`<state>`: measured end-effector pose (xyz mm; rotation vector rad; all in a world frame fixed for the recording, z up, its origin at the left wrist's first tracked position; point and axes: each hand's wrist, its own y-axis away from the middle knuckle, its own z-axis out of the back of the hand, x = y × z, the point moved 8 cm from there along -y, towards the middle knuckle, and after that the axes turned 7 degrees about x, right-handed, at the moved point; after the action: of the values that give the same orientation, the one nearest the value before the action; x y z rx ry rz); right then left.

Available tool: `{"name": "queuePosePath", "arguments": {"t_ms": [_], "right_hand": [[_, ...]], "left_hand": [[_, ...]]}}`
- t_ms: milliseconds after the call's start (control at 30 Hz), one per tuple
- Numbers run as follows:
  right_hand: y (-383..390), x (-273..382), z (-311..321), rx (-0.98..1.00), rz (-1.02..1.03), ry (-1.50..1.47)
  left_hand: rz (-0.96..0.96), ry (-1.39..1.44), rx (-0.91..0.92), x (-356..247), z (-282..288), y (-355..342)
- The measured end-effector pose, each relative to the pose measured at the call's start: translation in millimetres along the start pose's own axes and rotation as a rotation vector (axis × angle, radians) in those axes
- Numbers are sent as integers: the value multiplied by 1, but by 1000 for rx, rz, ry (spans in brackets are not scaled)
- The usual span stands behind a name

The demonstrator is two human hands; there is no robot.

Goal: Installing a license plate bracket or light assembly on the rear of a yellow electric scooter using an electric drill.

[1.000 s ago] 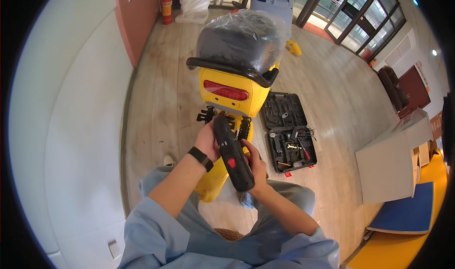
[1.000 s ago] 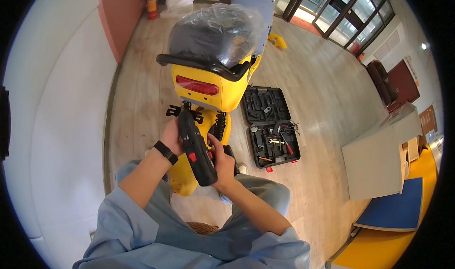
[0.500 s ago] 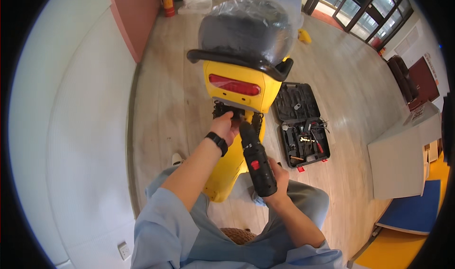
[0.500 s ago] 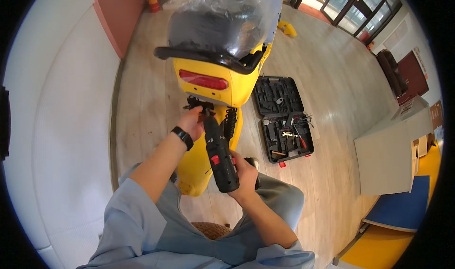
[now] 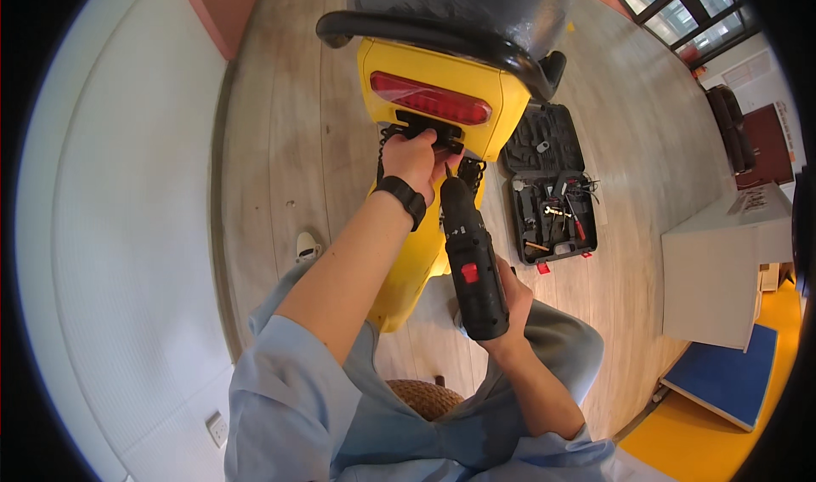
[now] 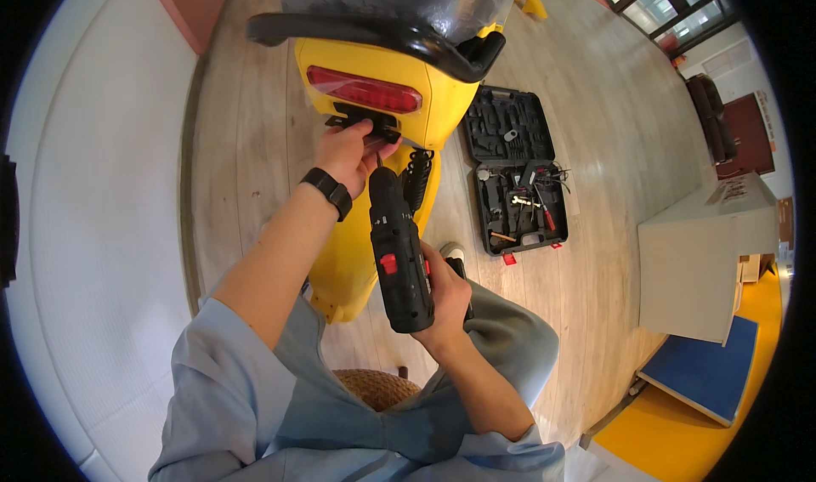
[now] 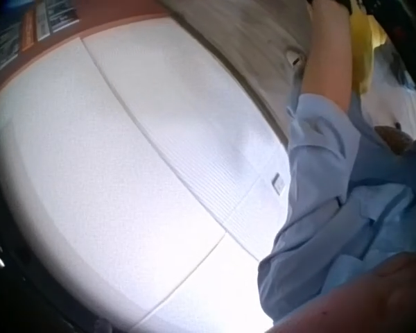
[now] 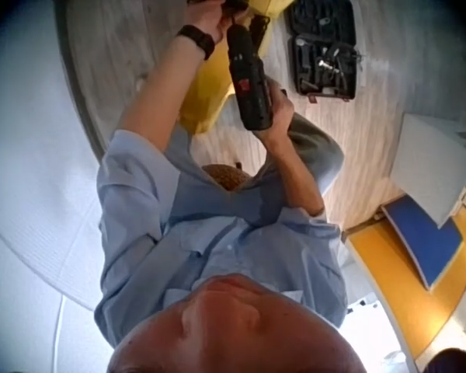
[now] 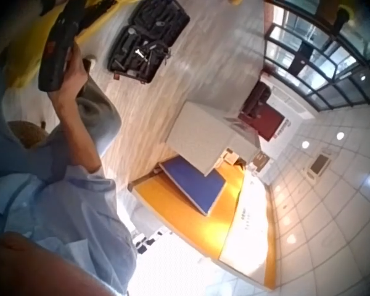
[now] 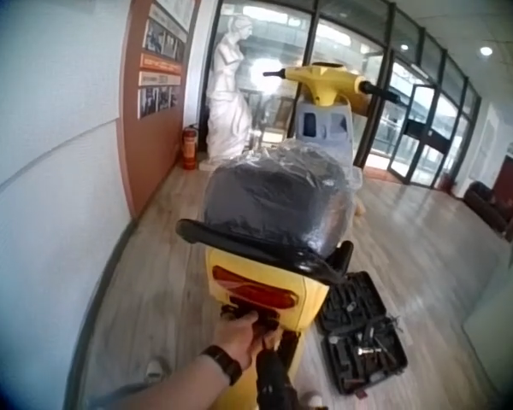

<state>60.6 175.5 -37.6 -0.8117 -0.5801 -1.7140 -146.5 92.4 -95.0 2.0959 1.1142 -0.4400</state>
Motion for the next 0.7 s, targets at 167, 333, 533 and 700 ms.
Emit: {"name": "queuePosePath", "arguments": {"t_ms": [167, 333, 533, 700], "right_hand": [[-2, 2, -3, 18, 0, -13], [-4, -1, -6, 20, -26, -91], [-4, -3, -8, 4, -61, -54], [-8, 1, -7, 13, -59, 28]], "left_hand": [[41, 2, 17, 2, 5, -5], [40, -24, 3, 4, 7, -7], [39, -33, -5, 3, 7, -5], [117, 23, 54, 5, 9, -7]]}}
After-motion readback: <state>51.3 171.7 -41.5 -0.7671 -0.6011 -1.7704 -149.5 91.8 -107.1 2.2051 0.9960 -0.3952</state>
